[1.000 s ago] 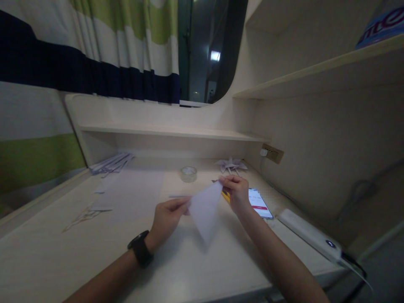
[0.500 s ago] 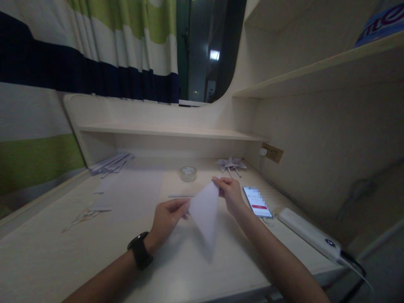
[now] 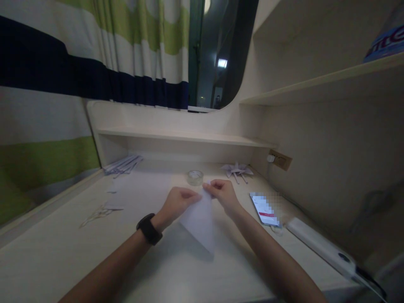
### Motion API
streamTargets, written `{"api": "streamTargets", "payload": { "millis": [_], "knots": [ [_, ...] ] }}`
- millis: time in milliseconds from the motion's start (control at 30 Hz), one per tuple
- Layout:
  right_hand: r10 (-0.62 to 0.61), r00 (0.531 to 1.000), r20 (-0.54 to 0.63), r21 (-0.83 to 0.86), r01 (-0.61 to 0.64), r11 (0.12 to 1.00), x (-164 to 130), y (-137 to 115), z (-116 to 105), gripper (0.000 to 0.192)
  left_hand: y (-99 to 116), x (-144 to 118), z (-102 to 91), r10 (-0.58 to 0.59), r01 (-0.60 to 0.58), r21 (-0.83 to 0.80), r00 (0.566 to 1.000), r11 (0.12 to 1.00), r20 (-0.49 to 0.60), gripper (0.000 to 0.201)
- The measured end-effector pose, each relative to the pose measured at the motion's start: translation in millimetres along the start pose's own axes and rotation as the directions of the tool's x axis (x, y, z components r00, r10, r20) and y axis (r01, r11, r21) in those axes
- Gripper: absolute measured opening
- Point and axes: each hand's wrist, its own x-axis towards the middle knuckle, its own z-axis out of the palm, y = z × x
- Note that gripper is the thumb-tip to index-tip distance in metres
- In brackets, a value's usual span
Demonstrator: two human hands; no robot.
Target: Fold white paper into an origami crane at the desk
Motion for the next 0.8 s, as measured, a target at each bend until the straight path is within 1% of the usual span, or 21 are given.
{"api": "streamTargets", "payload": {
  "millis": [133,233,400,567,667,800],
  "knots": [
    [0.075,0.996,-0.043,0.064,-0.072,0.995,6,-5,6,0.034,-10,-5,-0.8,-0.028,0.028,-0.007,0.999,1.0,-0.04,0.028],
    [0.126,0.991,-0.054,0.091,-0.121,0.988,9,-6,11,0.032,-15,-7,-2.0,-0.03,0.03,-0.006,0.998,1.0,-0.047,0.028],
    [0.143,0.987,-0.07,0.122,-0.134,0.983,10,-4,17,0.026,-16,-10,-4.0,-0.039,0.038,-0.071,0.999,0.997,-0.021,0.026],
    [0.168,0.981,-0.099,0.142,-0.153,0.978,11,-1,18,0.028,-13,-12,-4.4,-0.069,0.064,-0.129,0.997,0.99,-0.034,0.023],
    [0.194,0.98,-0.052,0.123,-0.187,0.975,9,3,16,0.032,-15,-12,-4.3,-0.077,0.07,-0.136,0.996,0.988,-0.046,0.024],
    [0.246,0.967,0.066,0.051,-0.25,0.967,2,11,13,0.036,-24,-10,-4.5,-0.073,0.062,-0.112,0.993,0.992,-0.091,0.026]
  ]
}}
